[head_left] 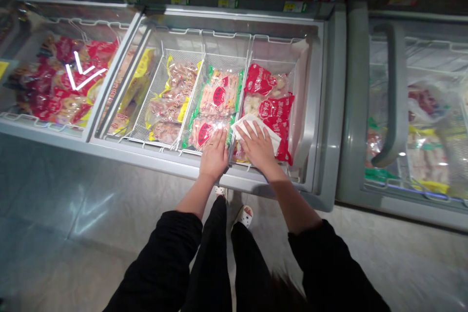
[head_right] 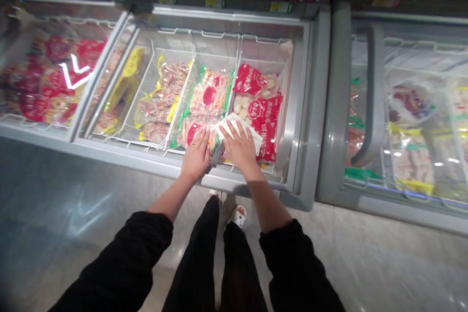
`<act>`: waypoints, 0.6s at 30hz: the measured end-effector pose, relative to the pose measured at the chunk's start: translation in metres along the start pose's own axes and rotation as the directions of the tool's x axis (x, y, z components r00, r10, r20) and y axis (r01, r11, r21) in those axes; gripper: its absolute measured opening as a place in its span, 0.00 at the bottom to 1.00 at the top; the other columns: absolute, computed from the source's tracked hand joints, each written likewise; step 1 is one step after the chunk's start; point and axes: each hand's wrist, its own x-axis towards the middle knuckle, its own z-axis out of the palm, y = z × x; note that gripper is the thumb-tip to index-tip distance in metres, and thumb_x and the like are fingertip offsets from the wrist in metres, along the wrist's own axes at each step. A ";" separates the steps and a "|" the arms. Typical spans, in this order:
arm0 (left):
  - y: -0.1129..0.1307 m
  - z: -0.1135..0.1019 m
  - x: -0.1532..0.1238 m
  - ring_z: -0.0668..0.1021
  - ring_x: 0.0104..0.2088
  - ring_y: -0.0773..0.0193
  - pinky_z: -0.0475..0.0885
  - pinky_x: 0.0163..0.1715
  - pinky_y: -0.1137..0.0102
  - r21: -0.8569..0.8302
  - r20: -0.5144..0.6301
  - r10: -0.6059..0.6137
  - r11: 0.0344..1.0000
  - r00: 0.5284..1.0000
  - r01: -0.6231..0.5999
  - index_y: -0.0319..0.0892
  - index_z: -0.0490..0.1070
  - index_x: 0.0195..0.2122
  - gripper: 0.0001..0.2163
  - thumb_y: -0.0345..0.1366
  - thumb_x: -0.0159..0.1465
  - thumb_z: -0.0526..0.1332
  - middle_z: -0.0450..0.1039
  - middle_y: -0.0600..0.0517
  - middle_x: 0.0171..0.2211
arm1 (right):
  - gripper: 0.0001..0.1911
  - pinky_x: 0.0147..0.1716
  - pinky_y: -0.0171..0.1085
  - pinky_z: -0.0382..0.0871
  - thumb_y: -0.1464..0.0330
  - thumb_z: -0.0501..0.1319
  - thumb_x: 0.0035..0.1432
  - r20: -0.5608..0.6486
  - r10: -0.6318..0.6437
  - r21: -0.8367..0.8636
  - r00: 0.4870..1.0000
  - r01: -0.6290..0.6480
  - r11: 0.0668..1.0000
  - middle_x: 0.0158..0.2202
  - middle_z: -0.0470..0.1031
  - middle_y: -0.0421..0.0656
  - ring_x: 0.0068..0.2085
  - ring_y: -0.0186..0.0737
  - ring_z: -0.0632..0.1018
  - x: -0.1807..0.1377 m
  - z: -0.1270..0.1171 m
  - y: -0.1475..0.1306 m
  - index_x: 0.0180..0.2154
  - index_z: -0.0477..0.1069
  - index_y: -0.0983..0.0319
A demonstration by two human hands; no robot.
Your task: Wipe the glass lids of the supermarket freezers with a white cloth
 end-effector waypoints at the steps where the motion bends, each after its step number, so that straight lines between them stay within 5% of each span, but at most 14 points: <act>1: 0.000 0.000 0.000 0.56 0.73 0.57 0.58 0.71 0.54 -0.002 0.004 -0.002 1.000 1.000 0.002 0.51 0.41 0.76 0.33 0.30 0.71 0.51 0.52 0.50 0.73 | 0.28 0.71 0.54 0.49 0.63 0.46 0.73 0.007 -0.007 -0.001 1.000 0.007 1.000 0.74 0.52 0.33 0.74 0.47 0.53 0.007 -0.002 0.004 0.71 0.55 0.47; 6: -0.006 -0.001 -0.001 0.55 0.73 0.57 0.57 0.72 0.53 -0.029 0.034 0.024 0.999 0.999 -0.023 0.55 0.35 0.76 0.34 0.34 0.73 0.50 0.50 0.52 0.74 | 0.28 0.71 0.52 0.49 0.64 0.45 0.73 0.016 0.023 -0.014 1.000 -0.022 1.000 0.74 0.52 0.35 0.74 0.46 0.53 -0.003 -0.009 0.021 0.71 0.55 0.51; 11: -0.008 -0.007 0.001 0.55 0.73 0.55 0.60 0.70 0.52 -0.060 0.021 0.046 0.997 0.999 -0.045 0.58 0.26 0.75 0.38 0.32 0.73 0.51 0.47 0.55 0.74 | 0.28 0.71 0.55 0.49 0.63 0.46 0.73 0.008 0.114 -0.045 0.993 -0.114 0.992 0.74 0.50 0.35 0.74 0.48 0.51 -0.027 0.001 0.007 0.71 0.54 0.49; 18: 0.000 -0.016 0.045 0.53 0.73 0.58 0.57 0.72 0.53 -0.056 0.017 0.104 0.993 0.994 -0.103 0.56 0.29 0.76 0.35 0.30 0.73 0.48 0.48 0.57 0.74 | 0.27 0.72 0.53 0.47 0.63 0.45 0.73 -0.019 0.056 -0.015 0.998 -0.056 0.998 0.74 0.51 0.31 0.74 0.45 0.53 0.025 -0.008 0.014 0.71 0.55 0.47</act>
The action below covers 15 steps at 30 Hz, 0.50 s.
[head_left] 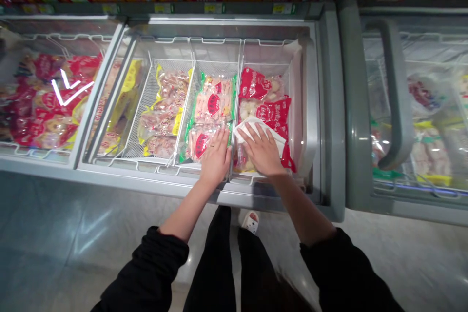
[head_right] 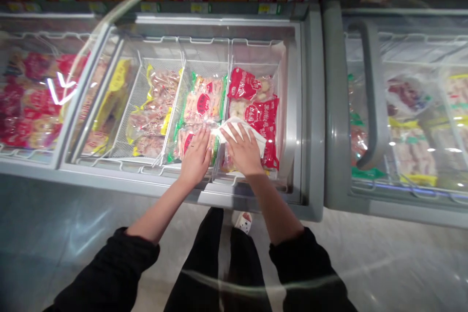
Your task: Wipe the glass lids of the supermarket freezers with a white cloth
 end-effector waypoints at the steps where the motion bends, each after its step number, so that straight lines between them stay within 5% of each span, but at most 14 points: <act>1: -0.001 -0.001 0.010 0.53 0.73 0.58 0.56 0.73 0.54 -0.002 -0.006 0.010 1.000 1.000 -0.010 0.55 0.32 0.76 0.34 0.31 0.73 0.48 0.48 0.57 0.74 | 0.27 0.72 0.53 0.47 0.63 0.44 0.73 -0.008 0.006 0.001 1.000 -0.006 1.000 0.73 0.52 0.31 0.74 0.45 0.53 0.005 -0.001 0.005 0.71 0.55 0.47; 5: -0.010 -0.003 0.051 0.52 0.74 0.57 0.55 0.73 0.52 0.016 -0.004 0.045 0.999 0.999 -0.045 0.47 0.42 0.76 0.32 0.29 0.72 0.48 0.49 0.54 0.74 | 0.28 0.71 0.53 0.49 0.62 0.46 0.73 -0.021 0.082 -0.012 0.996 -0.082 0.997 0.74 0.52 0.33 0.74 0.47 0.53 -0.004 0.003 0.016 0.71 0.56 0.49; 10: -0.027 0.004 0.091 0.53 0.74 0.56 0.54 0.73 0.52 0.017 -0.006 0.084 0.996 0.996 -0.084 0.42 0.49 0.74 0.28 0.31 0.73 0.49 0.49 0.50 0.74 | 0.27 0.70 0.54 0.53 0.62 0.47 0.72 -0.006 0.134 -0.033 0.991 -0.134 0.990 0.73 0.53 0.33 0.73 0.47 0.55 -0.024 0.013 -0.009 0.70 0.57 0.47; 15: -0.035 0.015 0.104 0.56 0.73 0.54 0.54 0.72 0.54 0.041 0.031 0.090 0.995 0.995 -0.091 0.35 0.54 0.71 0.26 0.31 0.73 0.51 0.53 0.44 0.73 | 0.27 0.70 0.55 0.50 0.63 0.45 0.74 -0.017 0.037 -0.020 0.999 -0.037 0.999 0.73 0.52 0.33 0.73 0.48 0.55 0.005 0.008 -0.009 0.71 0.55 0.48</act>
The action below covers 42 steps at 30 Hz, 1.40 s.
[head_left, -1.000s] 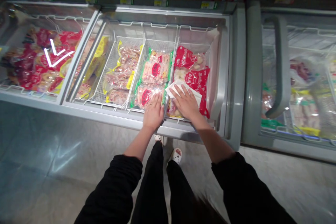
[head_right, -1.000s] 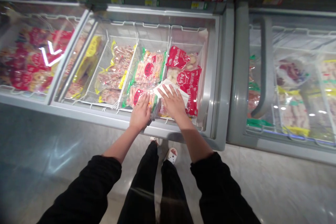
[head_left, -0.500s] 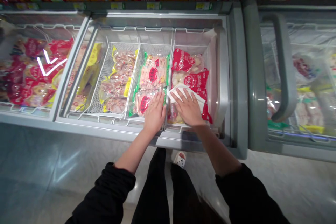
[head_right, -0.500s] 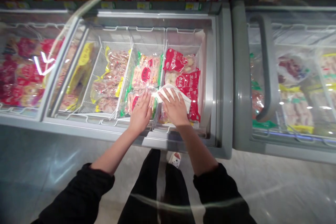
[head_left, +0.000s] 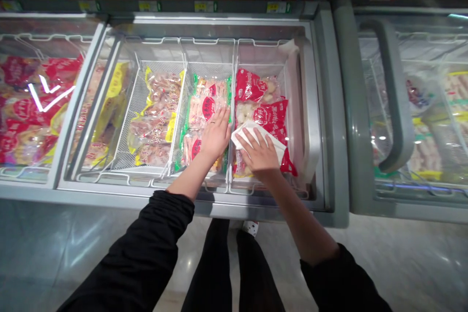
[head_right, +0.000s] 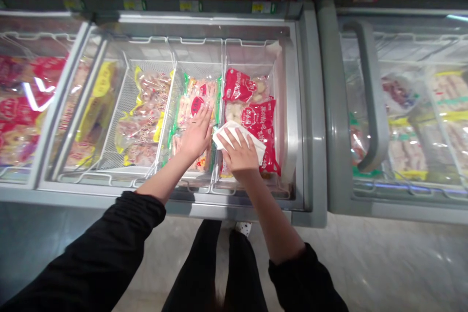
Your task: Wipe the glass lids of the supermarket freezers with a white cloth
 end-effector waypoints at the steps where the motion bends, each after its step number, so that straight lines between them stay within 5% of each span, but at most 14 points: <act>1: 0.000 0.001 0.000 0.57 0.73 0.54 0.53 0.72 0.54 0.018 0.009 0.010 1.000 1.000 -0.010 0.34 0.54 0.71 0.25 0.31 0.73 0.51 0.53 0.44 0.72 | 0.27 0.70 0.55 0.50 0.63 0.45 0.74 -0.008 -0.005 0.005 1.000 0.005 1.000 0.73 0.53 0.34 0.73 0.49 0.55 0.007 -0.001 0.005 0.71 0.56 0.49; 6: 0.003 -0.001 -0.003 0.56 0.73 0.56 0.53 0.72 0.57 0.143 0.029 0.043 0.989 0.999 -0.047 0.33 0.54 0.71 0.25 0.33 0.75 0.47 0.52 0.45 0.73 | 0.27 0.69 0.54 0.52 0.62 0.45 0.74 -0.074 0.110 -0.001 0.991 -0.111 0.994 0.73 0.54 0.35 0.73 0.48 0.57 0.011 0.001 0.020 0.71 0.55 0.48; 12: 0.009 -0.005 -0.004 0.56 0.73 0.58 0.54 0.72 0.59 0.183 0.033 0.020 0.983 0.999 -0.026 0.33 0.55 0.72 0.25 0.33 0.74 0.46 0.53 0.44 0.73 | 0.28 0.67 0.58 0.56 0.65 0.48 0.71 -0.117 0.181 -0.028 0.977 -0.185 0.982 0.72 0.55 0.39 0.72 0.54 0.59 -0.005 0.007 0.003 0.71 0.56 0.51; 19: 0.010 -0.005 -0.005 0.55 0.73 0.57 0.53 0.72 0.59 0.183 0.045 0.030 0.982 0.999 -0.038 0.30 0.55 0.71 0.25 0.33 0.75 0.45 0.51 0.43 0.73 | 0.27 0.70 0.52 0.49 0.65 0.46 0.74 -0.063 0.043 0.000 0.997 -0.043 0.999 0.73 0.55 0.39 0.73 0.48 0.56 0.050 0.000 0.017 0.71 0.57 0.55; 24: 0.009 -0.006 -0.004 0.56 0.73 0.57 0.55 0.72 0.59 0.188 0.064 0.011 0.982 0.998 -0.023 0.31 0.54 0.72 0.26 0.33 0.74 0.45 0.50 0.45 0.73 | 0.27 0.70 0.53 0.50 0.65 0.46 0.74 -0.048 0.101 0.010 0.994 -0.100 0.995 0.73 0.55 0.40 0.73 0.49 0.56 0.069 -0.007 0.036 0.71 0.56 0.57; 28: 0.009 -0.007 -0.003 0.55 0.73 0.59 0.54 0.72 0.59 0.169 0.070 0.004 0.985 0.998 -0.016 0.35 0.52 0.73 0.26 0.33 0.74 0.45 0.49 0.45 0.73 | 0.27 0.68 0.56 0.56 0.66 0.46 0.73 -0.069 0.160 -0.014 0.985 -0.161 0.987 0.72 0.56 0.40 0.72 0.52 0.58 0.048 -0.008 0.019 0.70 0.58 0.56; 33: 0.009 -0.007 -0.003 0.54 0.73 0.57 0.55 0.72 0.57 0.151 0.067 0.005 0.988 0.998 -0.016 0.35 0.52 0.73 0.26 0.34 0.75 0.44 0.50 0.45 0.73 | 0.27 0.68 0.55 0.59 0.65 0.49 0.72 -0.052 0.076 -0.025 0.996 -0.078 0.997 0.72 0.58 0.40 0.71 0.53 0.60 0.049 -0.009 -0.004 0.69 0.61 0.54; 37: 0.007 -0.007 -0.003 0.54 0.73 0.58 0.56 0.72 0.57 0.111 0.051 0.019 0.993 0.999 -0.024 0.38 0.49 0.74 0.27 0.34 0.75 0.44 0.49 0.48 0.73 | 0.26 0.69 0.53 0.56 0.66 0.47 0.73 -0.030 0.038 -0.038 0.999 -0.040 0.998 0.72 0.56 0.36 0.72 0.48 0.59 0.082 -0.009 0.016 0.69 0.60 0.53; 42: 0.004 -0.008 -0.003 0.56 0.72 0.59 0.59 0.71 0.56 0.069 0.036 0.028 0.997 0.999 -0.030 0.48 0.45 0.76 0.29 0.32 0.74 0.47 0.54 0.51 0.72 | 0.27 0.69 0.54 0.56 0.66 0.46 0.74 -0.049 0.170 -0.052 0.984 -0.172 0.984 0.72 0.55 0.37 0.72 0.49 0.58 0.083 -0.011 0.035 0.70 0.58 0.54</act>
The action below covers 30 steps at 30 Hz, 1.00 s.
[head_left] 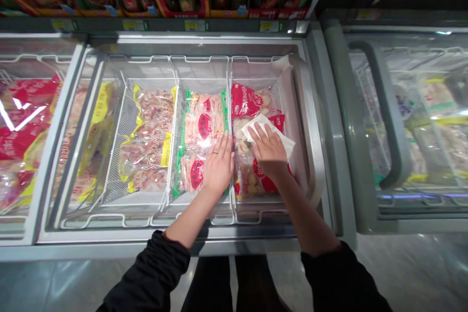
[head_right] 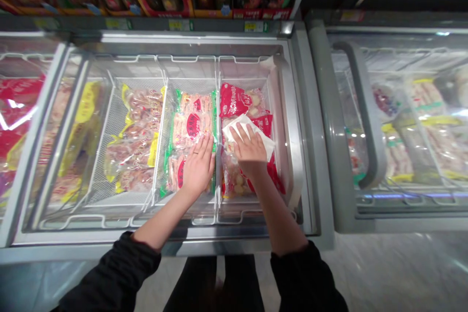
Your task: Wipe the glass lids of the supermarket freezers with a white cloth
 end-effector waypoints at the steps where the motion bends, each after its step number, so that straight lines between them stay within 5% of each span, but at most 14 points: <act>1: -0.001 0.000 0.000 0.57 0.72 0.58 0.59 0.71 0.56 -0.005 -0.001 0.002 1.000 1.000 -0.002 0.46 0.46 0.75 0.29 0.32 0.73 0.47 0.54 0.50 0.72 | 0.27 0.69 0.54 0.56 0.66 0.46 0.74 -0.006 0.014 -0.006 1.000 -0.014 1.000 0.72 0.55 0.38 0.72 0.50 0.58 -0.007 -0.001 -0.003 0.70 0.58 0.54; 6: -0.001 -0.007 0.008 0.57 0.72 0.56 0.60 0.71 0.56 -0.037 -0.021 -0.004 0.999 1.000 0.003 0.39 0.51 0.73 0.27 0.29 0.73 0.49 0.55 0.44 0.72 | 0.26 0.67 0.55 0.61 0.63 0.48 0.73 0.006 -0.094 0.040 0.996 0.094 0.995 0.72 0.56 0.37 0.71 0.52 0.60 -0.028 0.001 -0.028 0.69 0.60 0.51; 10: -0.003 -0.014 0.033 0.56 0.73 0.57 0.58 0.72 0.57 -0.037 -0.034 -0.022 0.999 0.999 0.021 0.37 0.53 0.72 0.26 0.30 0.73 0.48 0.55 0.44 0.72 | 0.26 0.68 0.55 0.59 0.66 0.49 0.72 -0.045 -0.171 0.086 0.984 0.175 0.981 0.71 0.59 0.37 0.71 0.49 0.61 0.006 0.005 -0.022 0.68 0.62 0.51; 15: -0.013 -0.016 0.074 0.55 0.73 0.58 0.53 0.73 0.60 0.008 0.008 -0.028 1.000 1.000 0.028 0.31 0.54 0.72 0.26 0.30 0.73 0.46 0.52 0.41 0.72 | 0.27 0.70 0.54 0.54 0.65 0.48 0.72 -0.022 -0.091 0.127 0.996 0.093 0.988 0.72 0.57 0.36 0.73 0.49 0.57 0.037 0.001 0.002 0.70 0.59 0.50; 24: -0.019 -0.002 0.100 0.57 0.72 0.56 0.52 0.73 0.60 0.036 0.001 -0.022 0.999 1.000 0.022 0.29 0.55 0.71 0.25 0.32 0.74 0.46 0.54 0.42 0.72 | 0.28 0.67 0.54 0.60 0.65 0.49 0.71 -0.036 -0.044 0.047 0.998 0.046 0.998 0.72 0.56 0.39 0.72 0.52 0.59 -0.013 -0.002 -0.006 0.70 0.59 0.53; 30: -0.021 -0.001 0.098 0.57 0.72 0.57 0.53 0.73 0.60 0.103 -0.020 0.002 0.995 1.000 0.000 0.29 0.56 0.71 0.25 0.32 0.74 0.47 0.55 0.42 0.72 | 0.26 0.69 0.53 0.57 0.66 0.48 0.72 -0.066 -0.211 0.078 0.975 0.215 0.973 0.71 0.59 0.37 0.71 0.47 0.60 0.042 -0.001 0.003 0.68 0.62 0.52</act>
